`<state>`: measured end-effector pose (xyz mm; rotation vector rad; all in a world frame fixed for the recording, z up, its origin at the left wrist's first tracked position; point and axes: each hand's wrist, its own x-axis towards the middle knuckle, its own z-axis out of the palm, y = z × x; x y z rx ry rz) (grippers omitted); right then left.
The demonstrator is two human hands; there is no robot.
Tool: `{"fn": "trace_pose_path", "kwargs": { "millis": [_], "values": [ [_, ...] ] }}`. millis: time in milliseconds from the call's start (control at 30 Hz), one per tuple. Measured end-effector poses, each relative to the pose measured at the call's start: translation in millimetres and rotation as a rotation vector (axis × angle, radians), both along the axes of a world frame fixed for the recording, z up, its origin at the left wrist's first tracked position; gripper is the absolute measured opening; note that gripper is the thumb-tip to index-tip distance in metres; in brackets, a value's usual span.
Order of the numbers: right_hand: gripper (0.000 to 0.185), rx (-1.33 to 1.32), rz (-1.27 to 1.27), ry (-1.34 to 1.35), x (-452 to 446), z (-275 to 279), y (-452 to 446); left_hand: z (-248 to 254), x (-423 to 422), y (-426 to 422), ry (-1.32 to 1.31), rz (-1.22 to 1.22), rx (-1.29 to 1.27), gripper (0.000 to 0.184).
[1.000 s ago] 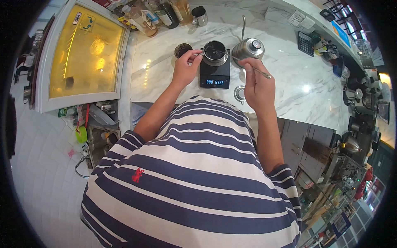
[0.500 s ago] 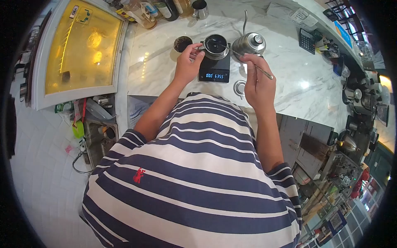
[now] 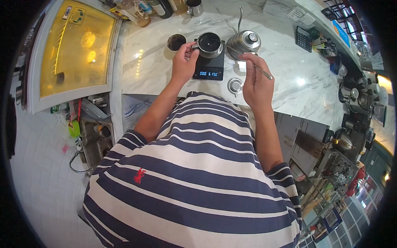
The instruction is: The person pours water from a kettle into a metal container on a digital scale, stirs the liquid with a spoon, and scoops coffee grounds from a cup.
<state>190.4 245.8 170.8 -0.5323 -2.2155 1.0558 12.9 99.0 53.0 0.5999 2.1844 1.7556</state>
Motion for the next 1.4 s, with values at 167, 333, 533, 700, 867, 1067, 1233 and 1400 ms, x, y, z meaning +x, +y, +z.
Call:
{"fn": "trace_pose_path", "kwargs": {
  "millis": [167, 333, 533, 700, 867, 1067, 1233, 1400],
  "values": [
    [0.017, -0.022, 0.012, -0.012, 2, 3, 3, -7, 4, 5, -0.004, 0.058, 0.021, 0.03],
    [0.017, -0.026, 0.043, 0.02, 1, -1, 9, -4, 8, 7, 0.0, 0.112, 0.017, 0.027],
    [0.016, 0.024, 0.123, -0.007, -6, 5, 17, -7, 1, 9, 0.065, 0.12, 0.028, 0.02],
    [0.014, 0.031, 0.115, 0.015, -10, 3, 26, -2, 3, 11, 0.067, 0.153, 0.014, 0.019],
    [0.013, -0.017, 0.146, 0.069, -6, -1, 32, 4, 4, 7, 0.083, 0.163, -0.042, 0.018],
    [0.011, 0.05, 0.127, 0.004, -14, 2, 29, 3, 4, 6, 0.099, 0.166, -0.064, 0.018],
    [0.01, 0.009, 0.144, 0.051, -8, 2, 37, 7, 6, 6, 0.106, 0.161, -0.069, 0.019],
    [0.009, 0.069, 0.166, 0.05, -13, 1, 36, 5, 7, 7, 0.113, 0.163, -0.055, 0.019]
  ]
}}
